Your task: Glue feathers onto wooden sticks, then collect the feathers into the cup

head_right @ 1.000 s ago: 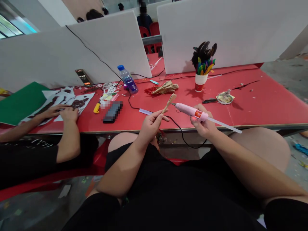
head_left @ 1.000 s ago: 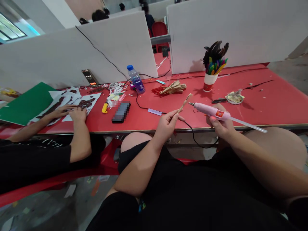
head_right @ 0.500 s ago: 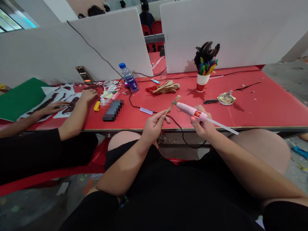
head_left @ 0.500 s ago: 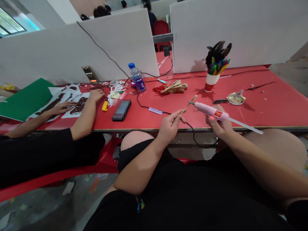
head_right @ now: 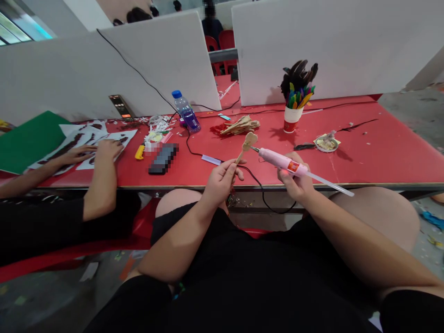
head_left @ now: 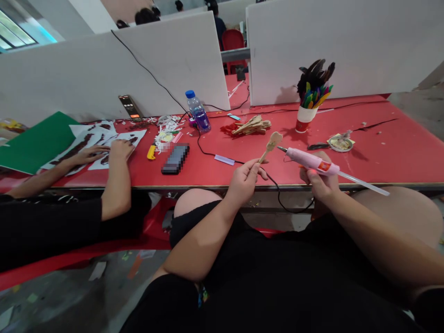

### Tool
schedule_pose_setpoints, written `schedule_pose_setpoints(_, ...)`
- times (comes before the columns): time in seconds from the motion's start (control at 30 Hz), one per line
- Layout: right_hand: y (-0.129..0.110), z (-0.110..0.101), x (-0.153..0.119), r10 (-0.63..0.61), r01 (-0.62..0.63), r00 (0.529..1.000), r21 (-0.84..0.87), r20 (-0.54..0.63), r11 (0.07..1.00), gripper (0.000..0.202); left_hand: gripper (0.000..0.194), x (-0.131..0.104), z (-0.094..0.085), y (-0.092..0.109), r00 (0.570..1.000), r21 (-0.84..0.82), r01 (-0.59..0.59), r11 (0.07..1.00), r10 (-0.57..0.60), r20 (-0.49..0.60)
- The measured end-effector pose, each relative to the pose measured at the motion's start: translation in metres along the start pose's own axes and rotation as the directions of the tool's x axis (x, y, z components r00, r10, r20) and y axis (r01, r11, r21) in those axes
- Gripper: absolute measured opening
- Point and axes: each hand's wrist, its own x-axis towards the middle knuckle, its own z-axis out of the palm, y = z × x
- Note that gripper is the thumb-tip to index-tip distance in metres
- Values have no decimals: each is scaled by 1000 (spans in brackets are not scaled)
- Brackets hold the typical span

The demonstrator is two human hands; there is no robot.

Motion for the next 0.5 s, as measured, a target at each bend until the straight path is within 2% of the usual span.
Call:
schedule_pose_setpoints(0.1, 2, 4, 3, 6, -7, 1000, 108, 2, 994, 44, 55, 0, 3, 0, 994, -131, 73, 989, -62, 87)
schedule_pose_setpoints(0.23, 1, 10, 6, 4, -1, 1000, 206, -11, 979, 41, 53, -2, 7, 1, 990, -181, 92, 979, -70, 125)
schedule_pose_setpoints(0.4, 7, 8, 4, -16, 20, 1000, 178, -25, 984, 37, 50, -5, 10, -3, 987, -224, 116, 968, -87, 135)
schedule_pose_setpoints(0.5, 13, 6, 2, -15, 21, 999, 160, -38, 987, 38, 48, -8, 11, -7, 993, -196, 73, 978, -54, 101)
